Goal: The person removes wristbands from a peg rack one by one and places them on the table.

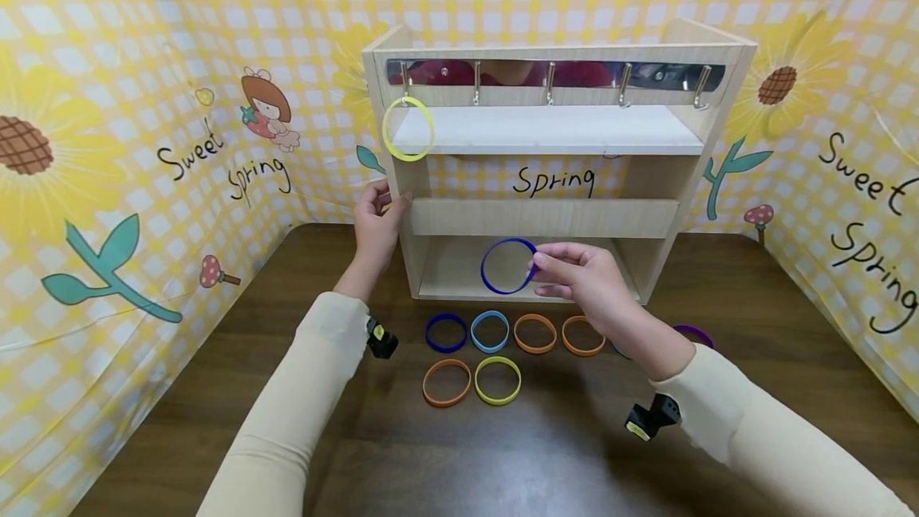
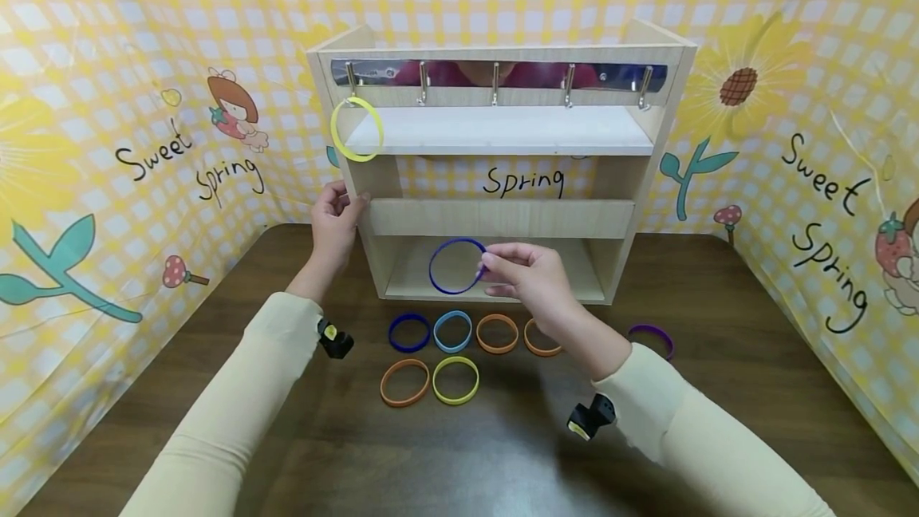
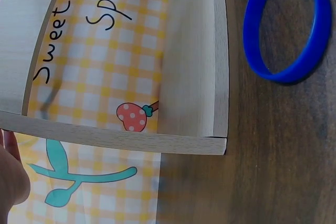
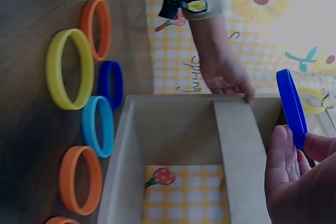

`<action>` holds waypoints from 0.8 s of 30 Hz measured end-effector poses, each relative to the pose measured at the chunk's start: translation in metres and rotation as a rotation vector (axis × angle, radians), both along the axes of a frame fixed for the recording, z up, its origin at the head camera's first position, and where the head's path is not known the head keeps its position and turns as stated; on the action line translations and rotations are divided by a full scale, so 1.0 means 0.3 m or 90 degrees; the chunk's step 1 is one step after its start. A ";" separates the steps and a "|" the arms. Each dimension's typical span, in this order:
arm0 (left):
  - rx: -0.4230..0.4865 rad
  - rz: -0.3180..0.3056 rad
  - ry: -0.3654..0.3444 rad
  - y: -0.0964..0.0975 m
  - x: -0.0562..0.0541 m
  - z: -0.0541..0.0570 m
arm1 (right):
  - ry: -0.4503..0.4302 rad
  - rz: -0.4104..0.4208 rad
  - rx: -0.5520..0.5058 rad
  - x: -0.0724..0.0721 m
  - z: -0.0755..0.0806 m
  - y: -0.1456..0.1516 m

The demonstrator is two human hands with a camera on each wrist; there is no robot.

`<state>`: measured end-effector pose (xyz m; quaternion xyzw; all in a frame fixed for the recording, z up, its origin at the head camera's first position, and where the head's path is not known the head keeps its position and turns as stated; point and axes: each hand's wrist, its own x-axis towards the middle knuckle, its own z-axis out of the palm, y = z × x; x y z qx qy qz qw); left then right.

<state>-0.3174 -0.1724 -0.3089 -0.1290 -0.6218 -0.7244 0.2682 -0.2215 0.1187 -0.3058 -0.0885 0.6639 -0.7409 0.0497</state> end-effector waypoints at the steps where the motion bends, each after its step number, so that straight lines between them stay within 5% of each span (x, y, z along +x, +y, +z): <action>1: -0.002 0.001 -0.001 0.000 0.000 0.001 | -0.001 0.000 0.004 0.001 -0.007 0.007; 3: -0.007 0.002 -0.003 0.000 0.001 0.002 | -0.003 0.000 0.015 0.003 -0.020 0.020; 10: 0.001 0.014 0.012 -0.022 -0.081 -0.059 | -0.024 0.010 0.022 0.006 -0.069 0.066; 24: -0.005 0.018 0.008 -0.019 -0.076 -0.061 | -0.038 0.027 0.100 0.022 -0.184 0.137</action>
